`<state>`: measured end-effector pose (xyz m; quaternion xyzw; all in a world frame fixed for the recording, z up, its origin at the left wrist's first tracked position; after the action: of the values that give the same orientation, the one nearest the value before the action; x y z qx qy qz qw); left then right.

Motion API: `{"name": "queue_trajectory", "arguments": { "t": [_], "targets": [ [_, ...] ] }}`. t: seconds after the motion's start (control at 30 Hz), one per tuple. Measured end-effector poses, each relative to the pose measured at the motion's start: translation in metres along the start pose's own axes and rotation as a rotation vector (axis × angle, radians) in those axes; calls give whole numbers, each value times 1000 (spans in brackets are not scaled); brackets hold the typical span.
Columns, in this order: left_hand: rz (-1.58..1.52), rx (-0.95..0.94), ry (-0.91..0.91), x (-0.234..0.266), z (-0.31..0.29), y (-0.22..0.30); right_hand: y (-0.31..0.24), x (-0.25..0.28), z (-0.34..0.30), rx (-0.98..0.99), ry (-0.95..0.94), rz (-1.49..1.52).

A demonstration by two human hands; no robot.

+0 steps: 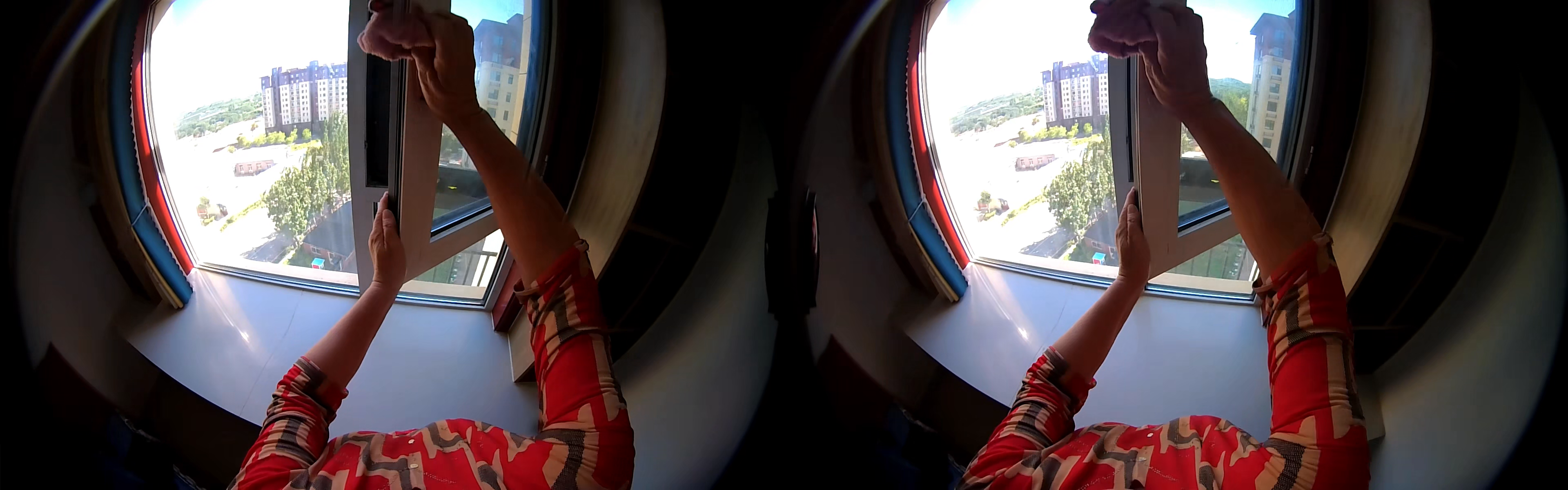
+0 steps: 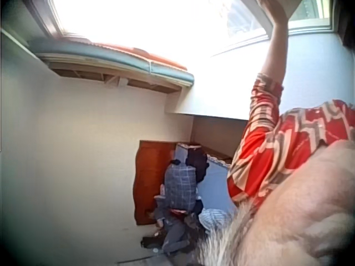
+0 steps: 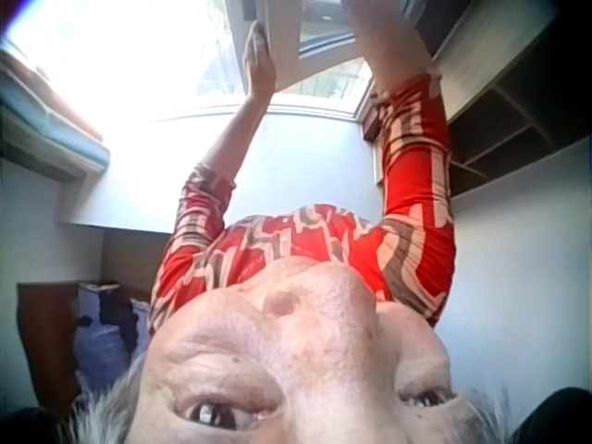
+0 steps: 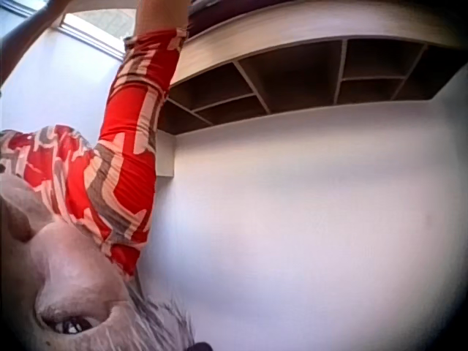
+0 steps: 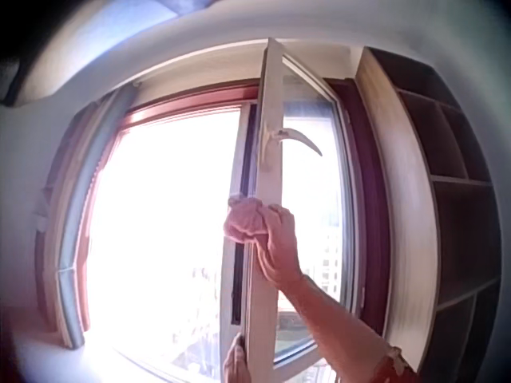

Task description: The person wipes a window glass and frame with a cloth, moving the cloth in circular and linear motions across the surface while holding the window pane open.

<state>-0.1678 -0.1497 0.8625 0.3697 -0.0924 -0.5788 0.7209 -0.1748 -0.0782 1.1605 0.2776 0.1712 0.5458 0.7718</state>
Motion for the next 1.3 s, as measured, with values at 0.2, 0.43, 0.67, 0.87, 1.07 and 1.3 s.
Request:
{"name": "queue_trajectory", "arguments": {
  "t": [0.2,0.43,0.67,0.87,1.07,1.3],
  "targets": [
    [0,54,-32,-5,-17,-15,58,-9,68,-284,306,97],
    [63,62,-22,-4,-17,10,-15,18,2,-565,133,480],
    [25,108,-101,-8,-26,18,-126,52,-137,-184,-459,176],
    [25,24,-15,-8,-19,5,-78,41,-89,-85,-289,69],
    [62,43,-22,-10,-11,5,84,12,23,-410,159,160],
    [91,30,-10,-7,-11,12,67,9,13,-314,129,12]
  ]
}}
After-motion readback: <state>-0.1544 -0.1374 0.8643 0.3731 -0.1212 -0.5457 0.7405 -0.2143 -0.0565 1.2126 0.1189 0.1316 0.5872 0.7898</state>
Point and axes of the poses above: each hand's wrist, its own z-axis towards the middle knuckle, its own x-axis out of the back of the hand, y = z × x, the point moved 3 cm from there along z, towards the middle knuckle, and after that the axes turned 11 degrees about -y, right-handed, at the moved point
